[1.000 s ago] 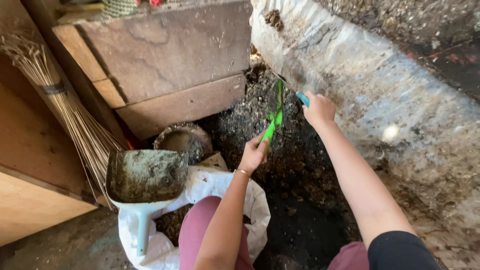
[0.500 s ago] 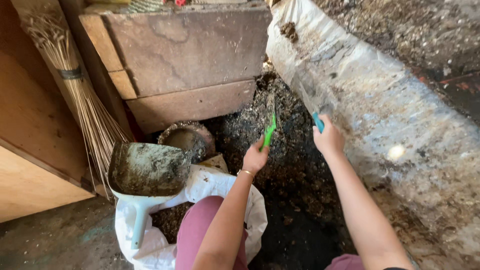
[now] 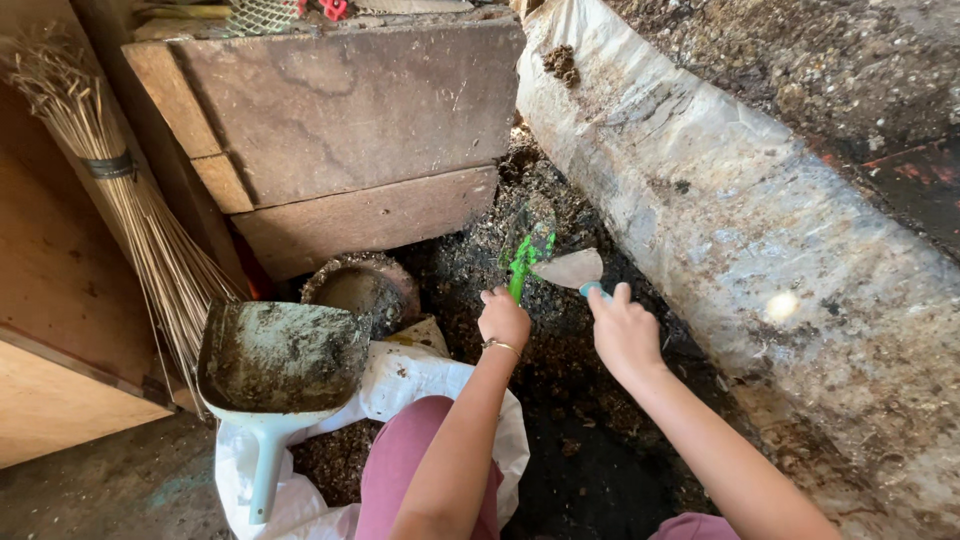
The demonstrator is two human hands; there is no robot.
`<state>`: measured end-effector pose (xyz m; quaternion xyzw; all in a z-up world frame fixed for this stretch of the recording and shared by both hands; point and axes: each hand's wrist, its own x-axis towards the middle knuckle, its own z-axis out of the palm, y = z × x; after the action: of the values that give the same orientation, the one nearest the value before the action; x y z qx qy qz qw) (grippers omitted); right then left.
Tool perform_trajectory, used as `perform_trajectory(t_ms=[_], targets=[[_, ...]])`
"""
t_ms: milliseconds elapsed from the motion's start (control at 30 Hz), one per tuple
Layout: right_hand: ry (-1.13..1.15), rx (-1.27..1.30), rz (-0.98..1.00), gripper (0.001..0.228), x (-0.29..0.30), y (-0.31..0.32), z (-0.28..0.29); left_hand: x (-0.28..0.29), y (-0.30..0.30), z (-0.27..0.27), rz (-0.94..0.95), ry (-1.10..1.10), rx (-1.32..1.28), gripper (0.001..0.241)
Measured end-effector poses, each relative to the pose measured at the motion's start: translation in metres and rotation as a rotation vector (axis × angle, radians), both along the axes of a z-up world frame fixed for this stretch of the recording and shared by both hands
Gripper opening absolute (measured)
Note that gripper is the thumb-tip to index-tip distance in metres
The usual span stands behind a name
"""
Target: The person uses a green hand shovel and a light blue dustpan to scrape and collect dark manure from a concrete ledge and floor. They transfer the collected material into a large white sack placed nearby.
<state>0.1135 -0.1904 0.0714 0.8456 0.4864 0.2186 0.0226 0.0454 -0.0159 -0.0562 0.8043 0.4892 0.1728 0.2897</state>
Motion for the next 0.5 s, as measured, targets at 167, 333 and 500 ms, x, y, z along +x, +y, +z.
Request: perform_trajectory(t_ms=[167, 333, 500], targets=[[-0.216, 0.013, 0.019, 0.032, -0.016, 0.024, -0.012, -0.017, -0.02, 0.043, -0.029, 0.066, 0.11, 0.036], [-0.124, 0.014, 0.05, 0.031, 0.001, 0.046, -0.026, -0.025, -0.02, 0.048, -0.013, 0.074, 0.164, 0.031], [-0.023, 0.022, 0.057, 0.027, 0.01, 0.055, -0.031, -0.036, -0.009, 0.044, -0.015, 0.116, 0.136, 0.032]])
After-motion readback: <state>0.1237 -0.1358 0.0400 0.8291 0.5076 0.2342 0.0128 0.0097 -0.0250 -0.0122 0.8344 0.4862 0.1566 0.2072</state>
